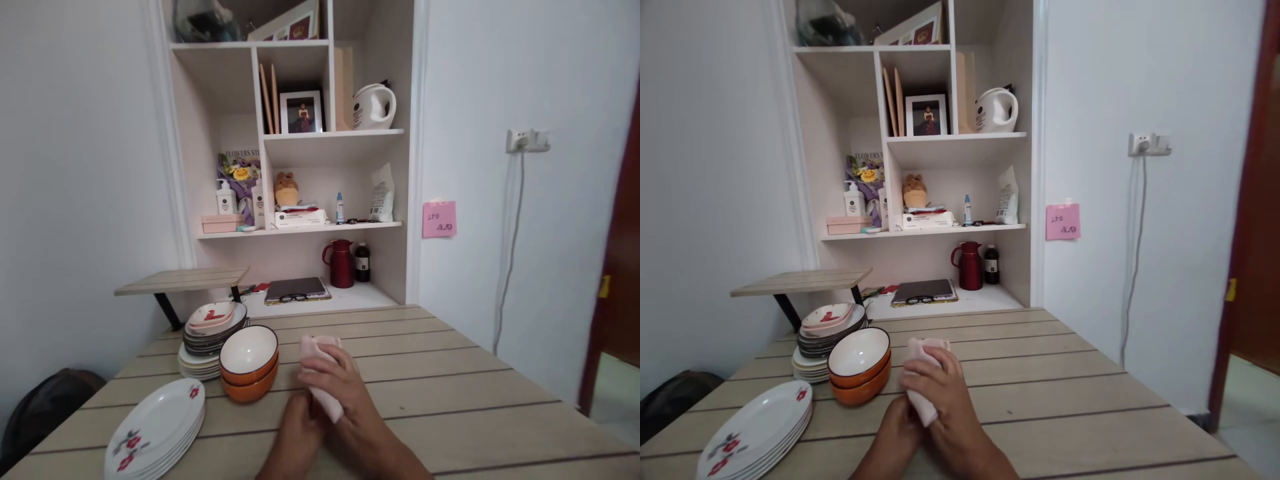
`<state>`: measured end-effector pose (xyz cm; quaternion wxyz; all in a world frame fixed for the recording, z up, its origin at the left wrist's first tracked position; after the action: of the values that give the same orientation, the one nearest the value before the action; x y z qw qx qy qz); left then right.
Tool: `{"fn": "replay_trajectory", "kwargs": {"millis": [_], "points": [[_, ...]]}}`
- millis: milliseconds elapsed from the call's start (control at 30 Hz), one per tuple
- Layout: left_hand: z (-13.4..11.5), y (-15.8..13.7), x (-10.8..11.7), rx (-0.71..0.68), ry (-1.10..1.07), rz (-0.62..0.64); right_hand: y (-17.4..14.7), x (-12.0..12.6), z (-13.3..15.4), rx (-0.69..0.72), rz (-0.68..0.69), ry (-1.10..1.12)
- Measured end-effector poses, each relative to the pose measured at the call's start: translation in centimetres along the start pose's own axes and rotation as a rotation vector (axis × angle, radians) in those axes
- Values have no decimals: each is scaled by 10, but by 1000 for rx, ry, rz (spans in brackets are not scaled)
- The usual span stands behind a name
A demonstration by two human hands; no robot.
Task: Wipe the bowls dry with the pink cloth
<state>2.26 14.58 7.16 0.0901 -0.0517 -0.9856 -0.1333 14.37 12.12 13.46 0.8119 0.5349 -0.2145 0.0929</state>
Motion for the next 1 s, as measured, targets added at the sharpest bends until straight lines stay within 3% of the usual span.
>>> {"fn": "replay_trajectory", "kwargs": {"millis": [200,400,467,633,800,900,1000], "points": [[-3,-2,3,28,121,-11,-4,14,-37,-266,-187,65],[-7,1,3,11,-18,34,-3,4,-10,-57,-29,-46],[-6,1,4,12,13,25,-1,3,-8,-62,-4,-26],[-4,0,3,-7,254,-27,-3,10,-36,-361,-220,214],[-14,-3,5,-44,385,-113,-13,-4,-64,-656,-483,610],[-16,-4,-1,-45,357,-36,-17,-12,-66,-779,-556,771],[-17,-6,-7,-146,371,54,-23,-12,-65,-899,-629,853]]}}
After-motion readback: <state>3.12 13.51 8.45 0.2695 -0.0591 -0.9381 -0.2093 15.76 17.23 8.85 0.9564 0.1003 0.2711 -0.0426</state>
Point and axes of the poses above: each hand's wrist, its own y-axis towards the middle knuckle, its own x-axis out of the back of the hand, z = x × y, the point moved 6 cm from there along y, towards the middle knuckle, and after that the axes turned 4 degrees about x, right-handed, at the moved point
